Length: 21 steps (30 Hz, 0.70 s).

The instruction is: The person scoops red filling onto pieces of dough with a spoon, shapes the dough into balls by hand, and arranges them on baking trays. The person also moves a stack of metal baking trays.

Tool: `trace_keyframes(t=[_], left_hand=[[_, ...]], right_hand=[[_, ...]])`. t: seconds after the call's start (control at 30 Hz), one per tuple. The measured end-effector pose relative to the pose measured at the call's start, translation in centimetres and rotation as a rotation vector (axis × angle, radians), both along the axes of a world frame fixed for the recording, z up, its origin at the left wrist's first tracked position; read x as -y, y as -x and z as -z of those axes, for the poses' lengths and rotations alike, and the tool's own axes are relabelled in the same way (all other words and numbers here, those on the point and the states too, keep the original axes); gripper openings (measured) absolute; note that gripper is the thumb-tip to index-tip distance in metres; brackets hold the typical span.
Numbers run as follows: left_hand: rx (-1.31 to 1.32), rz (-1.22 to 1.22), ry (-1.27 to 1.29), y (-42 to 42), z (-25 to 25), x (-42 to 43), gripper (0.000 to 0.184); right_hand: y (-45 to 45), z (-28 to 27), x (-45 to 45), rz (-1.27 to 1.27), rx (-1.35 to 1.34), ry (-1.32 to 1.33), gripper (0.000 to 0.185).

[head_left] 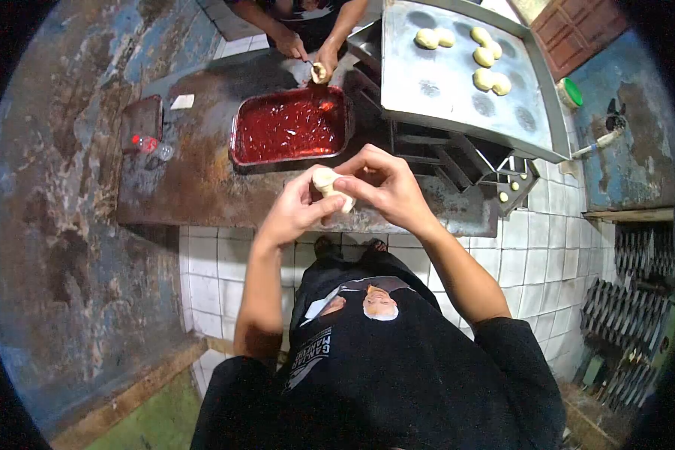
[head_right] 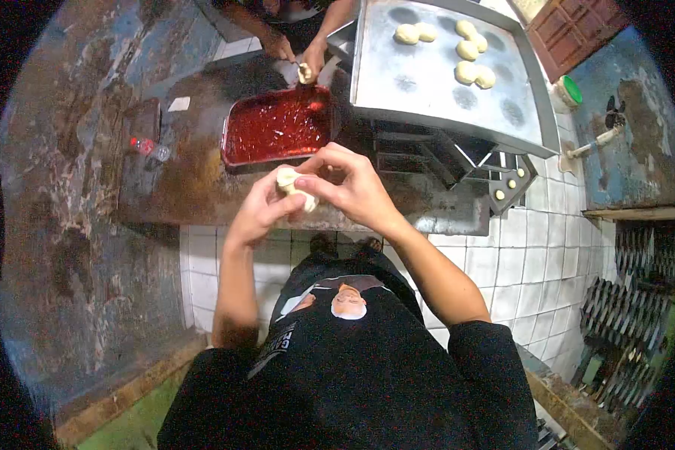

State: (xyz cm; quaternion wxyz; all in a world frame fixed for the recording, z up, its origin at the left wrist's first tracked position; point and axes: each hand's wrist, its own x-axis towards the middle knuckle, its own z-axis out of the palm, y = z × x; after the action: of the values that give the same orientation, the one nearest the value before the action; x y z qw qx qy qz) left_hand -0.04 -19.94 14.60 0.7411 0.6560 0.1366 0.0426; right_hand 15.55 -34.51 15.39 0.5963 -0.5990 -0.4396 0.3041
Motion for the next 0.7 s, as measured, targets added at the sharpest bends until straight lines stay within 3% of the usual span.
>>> trace_keyframes(t=[0.03, 0.07, 0.1, 0.17, 0.2, 0.23, 0.3, 0.33, 0.37, 0.47, 0.57, 0.6, 0.7], left_hand=[[0.047, -0.091, 0.105, 0.2, 0.2, 0.4, 0.036], [0.092, -0.187, 0.105, 0.2, 0.5, 1.1, 0.031], [0.099, -0.180, 0.103, 0.5, 0.6, 1.2, 0.031], [0.148, -0.245, 0.190, 0.9, 0.4, 0.9, 0.029], [0.189, -0.232, 0.177, 0.9, -0.3, 0.9, 0.024], [0.193, -0.226, 0.175, 1.3, -0.3, 0.4, 0.024], [0.170, -0.141, 0.188, 1.6, -0.9, -0.7, 0.023], [0.194, -0.224, 0.188, 1.5, -1.3, -0.6, 0.029], [0.203, -0.221, 0.186, 1.9, -2.3, -1.2, 0.029], [0.149, -0.078, 0.398, 3.7, -3.2, -4.2, 0.043], [0.217, -0.185, 0.182, 4.7, -3.0, -4.3, 0.042], [0.252, -0.181, -0.097, 4.9, -4.9, -3.8, 0.042], [0.311, -0.275, 0.064, 4.8, -3.2, -4.8, 0.039]], right_hand=[[0.4, -0.3, -0.1, 0.034, -0.103, -0.045, 0.026], [0.3, -1.1, 0.4, -0.056, -0.184, 0.054, 0.049], [0.7, -2.5, 0.6, -0.050, -0.177, 0.051, 0.049], [1.8, -6.4, 0.7, 0.007, 0.289, 0.095, 0.084], [2.4, -7.5, 0.4, -0.060, 0.400, 0.141, 0.110], [2.9, -7.2, -0.4, -0.022, 0.682, -0.036, 0.100], [3.5, -8.3, -1.7, -0.143, 0.937, 0.015, 0.088], [3.4, -7.8, -2.7, -0.103, 0.875, -0.086, 0.066], [3.4, -7.9, -3.2, -0.101, 0.885, -0.088, 0.066], [3.9, -8.7, -4.2, -0.070, 0.538, -0.032, 0.038], [4.5, -8.6, -4.8, -0.007, 0.411, 0.036, 0.036], [4.9, -8.6, -5.1, 0.017, 0.354, 0.094, 0.035], [6.7, -9.2, -6.1, 0.006, 0.290, 0.008, 0.048]])
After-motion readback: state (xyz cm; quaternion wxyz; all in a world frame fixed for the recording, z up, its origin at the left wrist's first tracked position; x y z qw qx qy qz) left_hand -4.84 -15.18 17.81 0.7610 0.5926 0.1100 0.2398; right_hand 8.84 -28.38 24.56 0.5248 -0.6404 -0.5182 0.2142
